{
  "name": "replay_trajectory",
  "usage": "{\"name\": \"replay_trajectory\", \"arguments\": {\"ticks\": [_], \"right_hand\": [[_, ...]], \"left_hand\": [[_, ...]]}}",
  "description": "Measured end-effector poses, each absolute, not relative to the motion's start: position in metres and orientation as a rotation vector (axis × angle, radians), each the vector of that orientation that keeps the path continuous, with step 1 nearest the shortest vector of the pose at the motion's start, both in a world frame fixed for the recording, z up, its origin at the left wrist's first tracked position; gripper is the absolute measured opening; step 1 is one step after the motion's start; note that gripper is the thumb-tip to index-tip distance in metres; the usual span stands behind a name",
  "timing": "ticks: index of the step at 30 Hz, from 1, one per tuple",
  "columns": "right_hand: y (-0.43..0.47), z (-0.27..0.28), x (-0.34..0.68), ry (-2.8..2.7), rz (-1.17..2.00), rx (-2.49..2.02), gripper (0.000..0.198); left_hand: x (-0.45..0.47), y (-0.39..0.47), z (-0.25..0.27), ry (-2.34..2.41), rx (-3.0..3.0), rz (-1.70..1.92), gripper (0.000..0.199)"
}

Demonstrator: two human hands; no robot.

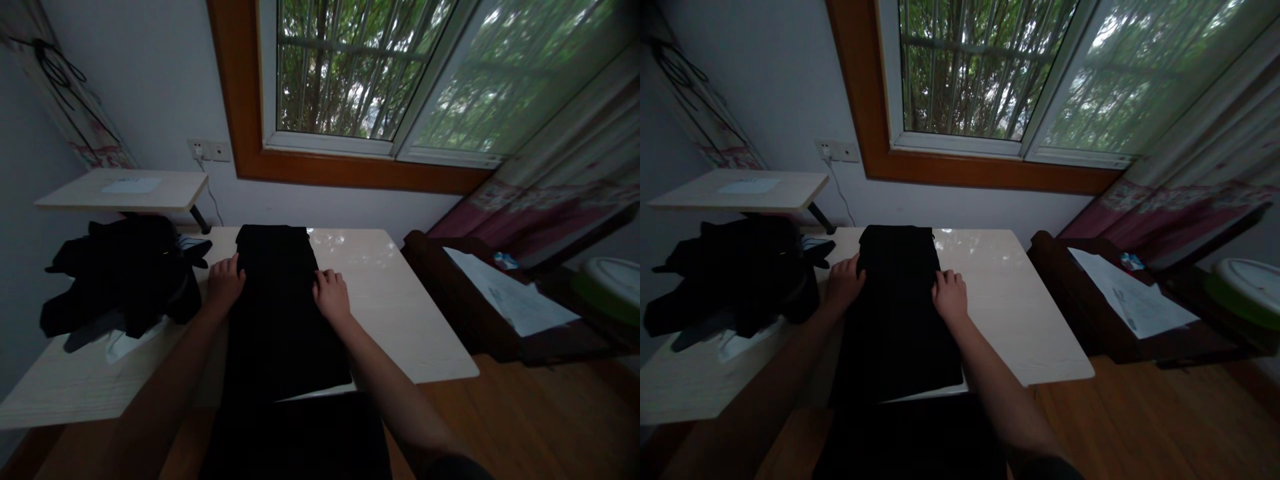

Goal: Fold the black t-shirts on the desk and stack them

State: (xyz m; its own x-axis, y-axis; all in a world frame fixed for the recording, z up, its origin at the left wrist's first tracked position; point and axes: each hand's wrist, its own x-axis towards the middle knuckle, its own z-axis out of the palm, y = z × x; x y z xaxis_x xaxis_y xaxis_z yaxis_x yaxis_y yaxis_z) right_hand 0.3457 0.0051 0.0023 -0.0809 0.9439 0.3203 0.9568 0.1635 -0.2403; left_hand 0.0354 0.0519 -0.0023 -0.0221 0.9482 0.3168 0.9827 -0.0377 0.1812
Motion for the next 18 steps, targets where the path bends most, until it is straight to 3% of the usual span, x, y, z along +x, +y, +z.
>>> {"name": "replay_trajectory", "arguments": {"ticks": [11,18], "right_hand": [[-0.045,0.008,0.367,-2.225,0.266,-1.867,0.041],[-0.075,0.009,0.379,-2.190,0.478,-1.808,0.028]], "left_hand": [[0.054,-0.014,0.017,-2.282,-2.165,-0.329,0.059],[0.051,-0.042,0.020,-2.257,-2.207,-0.211,0.049]]}}
